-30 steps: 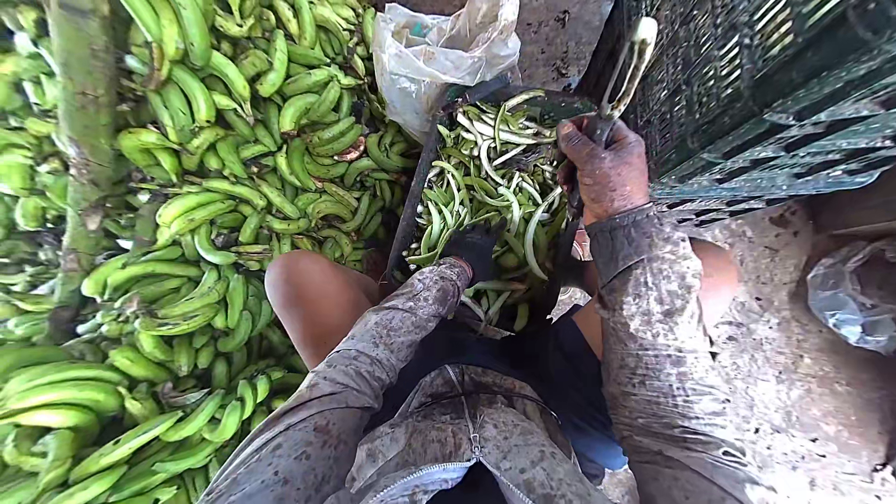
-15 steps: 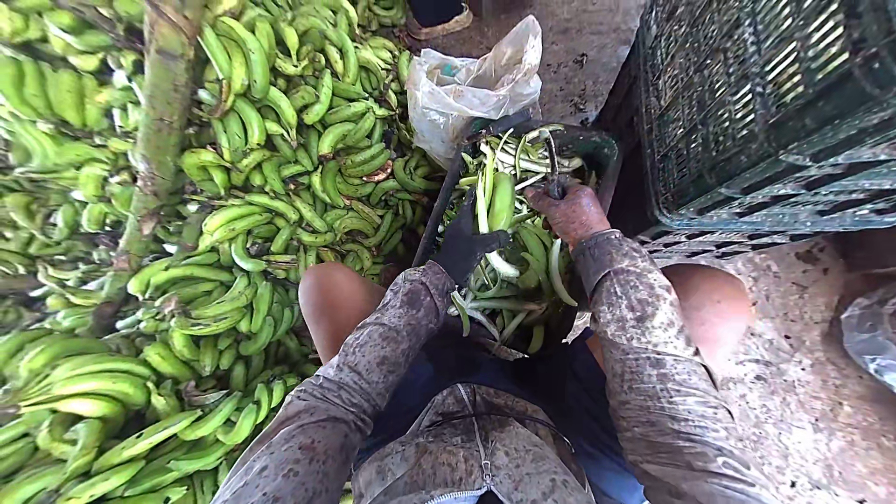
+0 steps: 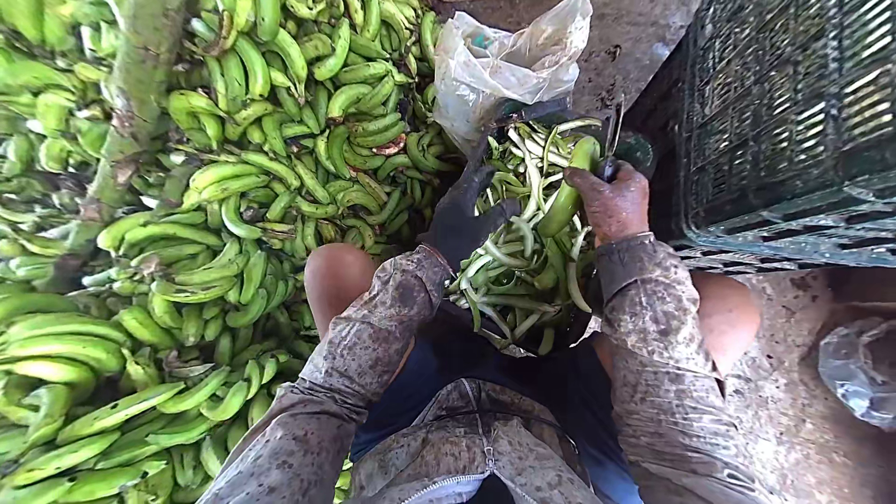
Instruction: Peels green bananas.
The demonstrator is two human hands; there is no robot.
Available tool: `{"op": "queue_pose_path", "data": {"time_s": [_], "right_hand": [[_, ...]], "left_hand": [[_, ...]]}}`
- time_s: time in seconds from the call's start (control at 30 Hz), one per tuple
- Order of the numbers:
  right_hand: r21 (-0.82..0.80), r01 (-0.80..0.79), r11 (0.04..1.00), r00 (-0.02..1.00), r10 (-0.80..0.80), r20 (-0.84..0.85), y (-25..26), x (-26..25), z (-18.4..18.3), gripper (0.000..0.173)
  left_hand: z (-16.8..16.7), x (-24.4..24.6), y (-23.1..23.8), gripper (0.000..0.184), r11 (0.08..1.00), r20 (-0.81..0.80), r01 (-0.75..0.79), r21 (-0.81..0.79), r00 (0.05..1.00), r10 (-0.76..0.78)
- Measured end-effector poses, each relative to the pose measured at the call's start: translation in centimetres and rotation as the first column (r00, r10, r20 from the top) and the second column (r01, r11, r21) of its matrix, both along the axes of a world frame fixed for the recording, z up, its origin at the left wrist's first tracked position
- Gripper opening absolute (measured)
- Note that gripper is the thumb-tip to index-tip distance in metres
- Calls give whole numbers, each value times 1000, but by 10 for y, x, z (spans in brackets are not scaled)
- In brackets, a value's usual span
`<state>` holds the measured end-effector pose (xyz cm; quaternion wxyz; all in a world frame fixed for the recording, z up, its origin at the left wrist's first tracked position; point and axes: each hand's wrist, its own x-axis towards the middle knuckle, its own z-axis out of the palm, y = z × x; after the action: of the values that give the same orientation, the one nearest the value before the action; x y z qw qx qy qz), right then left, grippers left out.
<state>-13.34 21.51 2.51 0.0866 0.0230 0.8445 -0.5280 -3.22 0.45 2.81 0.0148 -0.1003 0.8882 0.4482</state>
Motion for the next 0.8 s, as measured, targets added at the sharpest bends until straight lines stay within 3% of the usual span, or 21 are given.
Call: {"op": "queue_pose_path", "data": {"time_s": [0.1, 0.17, 0.2, 0.27, 0.33, 0.43, 0.47, 0.53, 0.6, 0.7, 0.8], "right_hand": [[-131, -100, 986, 994, 103, 19, -22, 19, 3, 49], [-327, -230, 917, 961, 267, 72, -35, 32, 7, 38], [-441, -295, 847, 927, 366, 82, -39, 36, 7, 31], [-500, -413, 761, 871, 491, 29, -42, 39, 5, 30], [-335, -499, 800, 861, 500, -88, -42, 39, -1, 33], [-173, -523, 835, 852, 506, -133, -37, 43, -16, 45], [-111, -535, 837, 843, 523, -125, -35, 46, -21, 46], [15, -566, 824, 819, 564, -107, -34, 52, -29, 48], [96, -603, 792, 790, 609, -70, -34, 56, -35, 51], [148, -640, 754, 750, 655, -89, -35, 55, -36, 51], [143, -663, 734, 714, 679, -174, -35, 56, -38, 49]], "left_hand": [[-2, 3, 1, 71, 984, -184, -24, 174, 981, 56], [0, 7, 2, 66, 946, -134, 35, 321, 991, 9], [0, 9, 2, 63, 902, -50, -16, 432, 998, 42], [-1, 9, 1, 50, 732, 103, -177, 658, 984, 146], [-7, 10, -12, 45, 540, 196, -264, 799, 964, 181], [-18, 14, -34, 53, 202, 212, -284, 937, 925, 316], [-18, 13, -39, 56, 159, 225, -300, 941, 902, 368], [-21, 12, -43, 63, 153, 269, -352, 924, 878, 395], [-26, 15, -45, 66, 202, 286, -360, 911, 904, 317], [-25, 14, -45, 65, 226, 328, -366, 903, 925, 191], [-21, 13, -46, 62, 279, 322, -384, 880, 915, 244]]}}
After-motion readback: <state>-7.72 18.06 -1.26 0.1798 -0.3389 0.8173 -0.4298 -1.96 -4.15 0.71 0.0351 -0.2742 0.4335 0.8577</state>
